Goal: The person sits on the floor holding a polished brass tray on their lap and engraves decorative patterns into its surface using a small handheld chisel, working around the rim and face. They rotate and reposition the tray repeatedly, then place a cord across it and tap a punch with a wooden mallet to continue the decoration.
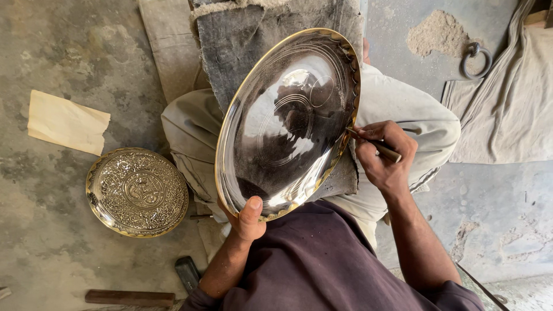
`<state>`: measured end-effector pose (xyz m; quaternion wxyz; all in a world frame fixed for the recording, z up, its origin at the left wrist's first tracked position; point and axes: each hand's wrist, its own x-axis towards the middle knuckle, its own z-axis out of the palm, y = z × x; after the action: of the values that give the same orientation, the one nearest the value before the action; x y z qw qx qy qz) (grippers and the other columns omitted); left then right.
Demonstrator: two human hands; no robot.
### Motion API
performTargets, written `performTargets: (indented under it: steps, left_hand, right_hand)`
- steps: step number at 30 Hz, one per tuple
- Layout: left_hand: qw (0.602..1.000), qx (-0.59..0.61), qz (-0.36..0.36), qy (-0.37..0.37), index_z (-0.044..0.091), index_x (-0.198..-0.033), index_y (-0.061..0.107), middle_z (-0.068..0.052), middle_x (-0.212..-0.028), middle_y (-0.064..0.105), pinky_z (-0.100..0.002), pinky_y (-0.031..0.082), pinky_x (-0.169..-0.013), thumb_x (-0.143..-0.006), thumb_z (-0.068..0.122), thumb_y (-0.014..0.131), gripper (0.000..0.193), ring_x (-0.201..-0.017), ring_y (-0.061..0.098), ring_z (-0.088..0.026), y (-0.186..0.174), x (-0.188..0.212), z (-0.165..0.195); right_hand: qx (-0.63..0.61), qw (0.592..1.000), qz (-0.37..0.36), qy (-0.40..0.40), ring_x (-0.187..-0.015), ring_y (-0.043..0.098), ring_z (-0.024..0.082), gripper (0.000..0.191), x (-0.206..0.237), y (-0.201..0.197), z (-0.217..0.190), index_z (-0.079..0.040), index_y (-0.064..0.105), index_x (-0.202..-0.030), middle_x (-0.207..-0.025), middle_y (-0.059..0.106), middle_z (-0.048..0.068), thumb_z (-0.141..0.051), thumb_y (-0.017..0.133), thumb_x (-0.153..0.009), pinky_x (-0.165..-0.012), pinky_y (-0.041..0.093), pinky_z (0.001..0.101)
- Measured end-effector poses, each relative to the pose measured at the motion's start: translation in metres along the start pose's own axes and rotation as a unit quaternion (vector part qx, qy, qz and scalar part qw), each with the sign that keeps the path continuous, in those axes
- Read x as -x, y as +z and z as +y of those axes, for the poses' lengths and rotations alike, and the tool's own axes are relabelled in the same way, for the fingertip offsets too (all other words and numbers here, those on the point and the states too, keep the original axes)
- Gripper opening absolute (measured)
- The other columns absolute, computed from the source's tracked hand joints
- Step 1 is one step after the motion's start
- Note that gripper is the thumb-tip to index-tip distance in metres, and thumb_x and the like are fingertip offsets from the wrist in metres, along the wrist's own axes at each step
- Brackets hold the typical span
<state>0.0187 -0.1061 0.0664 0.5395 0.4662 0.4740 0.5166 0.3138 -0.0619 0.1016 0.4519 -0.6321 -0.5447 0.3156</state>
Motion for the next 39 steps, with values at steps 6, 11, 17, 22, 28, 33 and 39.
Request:
performTargets:
  steps: [6, 11, 17, 22, 28, 33, 39]
  left_hand:
    - [0.998, -0.037, -0.005, 0.051, -0.006, -0.141, 0.050, -0.017, -0.140, 0.055, -0.039, 0.052, -0.109, -0.097, 0.031, 0.061, 0.058, -0.126, 0.058, -0.027, 0.000, -0.004, 0.000]
    - [0.995, -0.065, -0.002, 0.076, -0.008, -0.141, 0.047, -0.021, -0.141, 0.052, -0.041, 0.050, -0.109, -0.098, 0.030, 0.060, 0.059, -0.127, 0.055, -0.029, 0.001, -0.003, -0.001]
    - [0.999, -0.026, -0.011, 0.046, -0.007, -0.138, 0.051, -0.017, -0.133, 0.058, -0.038, 0.056, -0.099, -0.096, 0.033, 0.061, 0.058, -0.119, 0.060, -0.025, 0.003, -0.009, 0.008]
    - [1.000, -0.004, -0.005, 0.020, -0.007, -0.139, 0.050, -0.015, -0.133, 0.058, -0.037, 0.056, -0.099, -0.094, 0.033, 0.063, 0.061, -0.118, 0.060, -0.024, 0.008, -0.012, 0.017]
    - [0.997, 0.068, 0.006, -0.020, -0.007, -0.144, 0.045, -0.014, -0.137, 0.055, -0.037, 0.054, -0.101, -0.091, 0.031, 0.065, 0.068, -0.122, 0.057, -0.023, 0.012, -0.011, 0.022]
    - [0.998, 0.056, 0.003, -0.012, -0.007, -0.144, 0.046, -0.014, -0.135, 0.056, -0.036, 0.054, -0.100, -0.092, 0.031, 0.065, 0.067, -0.117, 0.058, -0.022, 0.010, -0.009, 0.020]
    - [1.000, 0.023, -0.002, 0.015, -0.008, -0.146, 0.044, -0.018, -0.142, 0.054, -0.038, 0.053, -0.106, -0.093, 0.030, 0.062, 0.067, -0.125, 0.057, -0.026, 0.008, -0.007, 0.016]
  right_hand:
    - [-0.009, 0.999, -0.031, 0.006, -0.096, 0.076, 0.025, 0.006, -0.007, -0.006, -0.003, 0.007, 0.060, -0.085, -0.092, 0.071, 0.017, 0.006, 0.056, -0.082, -0.090, 0.063, 0.0347]
    - [-0.008, 1.000, -0.027, 0.005, -0.095, 0.077, 0.026, 0.007, -0.007, -0.006, 0.000, 0.007, 0.060, -0.084, -0.087, 0.070, 0.016, 0.006, 0.054, -0.082, -0.085, 0.064, 0.0339]
    - [0.002, 1.000, -0.009, 0.005, -0.093, 0.077, 0.025, 0.009, 0.000, -0.005, 0.009, 0.006, 0.060, -0.085, -0.087, 0.070, 0.015, 0.002, 0.052, -0.084, -0.080, 0.065, 0.0332]
    - [-0.013, 0.994, 0.064, 0.084, -0.074, 0.071, 0.017, 0.010, 0.020, 0.011, 0.008, 0.005, 0.060, -0.087, -0.084, 0.069, 0.012, -0.002, 0.053, -0.089, -0.065, 0.062, 0.0288]
    - [-0.020, 0.990, 0.112, 0.085, -0.079, 0.067, 0.014, 0.007, 0.038, 0.024, 0.001, 0.007, 0.060, -0.092, -0.094, 0.071, 0.014, 0.003, 0.054, -0.091, -0.070, 0.058, 0.0266]
    - [-0.045, 0.993, 0.075, 0.083, -0.090, 0.073, 0.019, 0.011, 0.035, 0.018, -0.005, 0.010, 0.062, -0.096, -0.098, 0.070, 0.016, 0.005, 0.053, -0.091, -0.082, 0.061, 0.0291]
    - [-0.059, 0.993, 0.031, 0.095, -0.094, 0.074, 0.021, 0.014, 0.032, 0.010, -0.007, 0.011, 0.063, -0.095, -0.099, 0.071, 0.017, 0.005, 0.053, -0.088, -0.087, 0.063, 0.0319]
